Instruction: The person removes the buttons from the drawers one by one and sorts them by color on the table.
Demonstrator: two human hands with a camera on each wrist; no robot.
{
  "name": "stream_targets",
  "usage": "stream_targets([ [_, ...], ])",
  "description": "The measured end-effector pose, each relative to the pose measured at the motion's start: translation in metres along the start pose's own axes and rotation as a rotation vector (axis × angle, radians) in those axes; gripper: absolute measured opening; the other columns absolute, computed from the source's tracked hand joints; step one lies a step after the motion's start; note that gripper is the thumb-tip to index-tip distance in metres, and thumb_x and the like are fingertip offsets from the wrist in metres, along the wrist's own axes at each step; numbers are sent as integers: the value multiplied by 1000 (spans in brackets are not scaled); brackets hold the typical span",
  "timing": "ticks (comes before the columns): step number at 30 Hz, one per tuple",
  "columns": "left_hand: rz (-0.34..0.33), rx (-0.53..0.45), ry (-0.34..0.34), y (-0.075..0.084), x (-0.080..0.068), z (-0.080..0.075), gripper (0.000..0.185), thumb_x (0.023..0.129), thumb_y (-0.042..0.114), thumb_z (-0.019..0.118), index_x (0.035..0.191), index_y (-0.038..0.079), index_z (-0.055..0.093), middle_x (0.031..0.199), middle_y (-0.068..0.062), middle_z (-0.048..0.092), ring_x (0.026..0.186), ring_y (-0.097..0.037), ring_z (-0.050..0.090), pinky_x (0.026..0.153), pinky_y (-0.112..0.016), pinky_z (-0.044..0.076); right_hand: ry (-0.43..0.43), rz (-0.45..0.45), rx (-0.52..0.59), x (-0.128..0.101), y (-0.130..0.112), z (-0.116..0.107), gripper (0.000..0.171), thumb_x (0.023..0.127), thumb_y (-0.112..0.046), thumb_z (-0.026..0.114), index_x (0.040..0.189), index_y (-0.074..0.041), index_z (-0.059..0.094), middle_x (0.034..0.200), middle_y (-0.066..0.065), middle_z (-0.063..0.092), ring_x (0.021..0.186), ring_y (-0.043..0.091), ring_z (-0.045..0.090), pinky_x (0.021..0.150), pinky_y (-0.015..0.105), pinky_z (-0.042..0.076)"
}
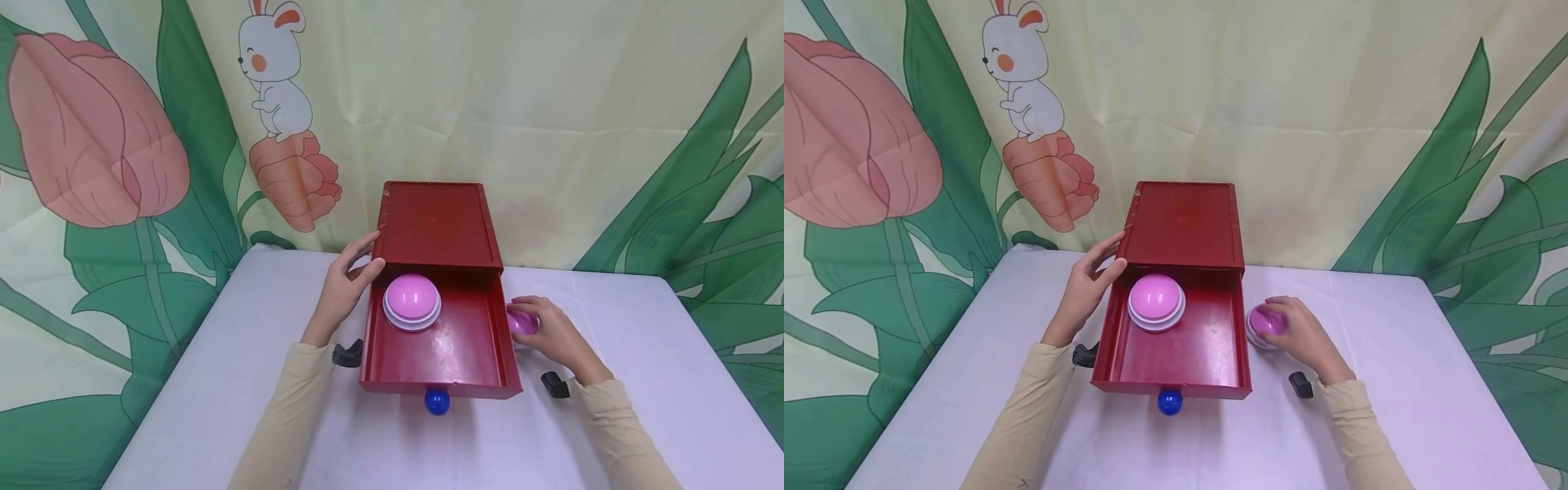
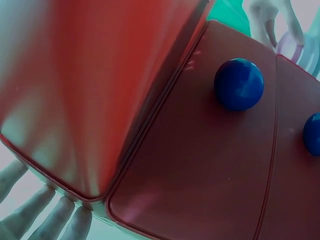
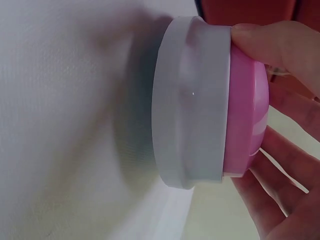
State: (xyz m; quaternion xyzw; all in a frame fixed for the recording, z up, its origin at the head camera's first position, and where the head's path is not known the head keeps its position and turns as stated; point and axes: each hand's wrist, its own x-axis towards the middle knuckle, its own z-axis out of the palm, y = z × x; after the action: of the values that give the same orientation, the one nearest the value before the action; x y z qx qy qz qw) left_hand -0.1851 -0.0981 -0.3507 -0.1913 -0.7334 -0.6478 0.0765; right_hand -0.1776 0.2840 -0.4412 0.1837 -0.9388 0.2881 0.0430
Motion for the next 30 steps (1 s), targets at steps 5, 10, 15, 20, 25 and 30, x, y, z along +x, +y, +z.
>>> stream_targets([
  [5, -1, -1, -2, -1, 0, 0, 51, 98, 11, 61, 147, 8, 47, 146, -10, 49, 135, -21, 48, 107, -40, 46, 22, -30, -5, 1, 6, 4, 49, 74, -2, 83, 120, 5, 67, 125, 27, 60, 114, 47, 54, 81, 57, 56],
  [10, 0, -10, 1, 0, 0, 0, 51, 98, 11, 61, 147, 7, 47, 146, -11, 49, 136, -24, 47, 108, -45, 44, 49, -60, -8, 2, 12, 8, 45, 75, -1, 81, 117, 6, 67, 121, 27, 62, 111, 47, 56, 82, 57, 56],
  [15, 5, -17, 1, 1, 0, 0, 51, 98, 9, 61, 147, 6, 47, 146, -13, 49, 136, -26, 47, 108, -49, 43, 56, -53, 5, 3, 14, 10, 45, 75, -2, 81, 117, 6, 67, 120, 26, 62, 111, 46, 56, 82, 57, 55],
  [20, 2, -12, 0, 1, 0, 0, 51, 98, 10, 60, 147, 7, 47, 146, -13, 49, 136, -26, 47, 108, -49, 43, 48, -36, 16, 2, 15, 10, 45, 75, -1, 81, 118, 5, 67, 120, 26, 62, 112, 46, 56, 86, 58, 54],
  [25, 0, -15, 0, 1, 0, 0, 51, 98, 11, 61, 147, 8, 47, 145, -13, 49, 135, -26, 47, 108, -49, 43, 29, -20, 29, 1, 14, 8, 46, 76, 0, 80, 120, 6, 65, 122, 26, 60, 114, 47, 55, 87, 59, 53],
  [30, 0, -11, 1, 1, 0, 0, 51, 98, 11, 61, 147, 8, 47, 145, -12, 49, 135, -24, 48, 108, -47, 44, 14, -16, 20, 1, 11, 5, 46, 78, -2, 80, 121, 5, 65, 126, 26, 57, 117, 47, 53, 88, 60, 53],
])
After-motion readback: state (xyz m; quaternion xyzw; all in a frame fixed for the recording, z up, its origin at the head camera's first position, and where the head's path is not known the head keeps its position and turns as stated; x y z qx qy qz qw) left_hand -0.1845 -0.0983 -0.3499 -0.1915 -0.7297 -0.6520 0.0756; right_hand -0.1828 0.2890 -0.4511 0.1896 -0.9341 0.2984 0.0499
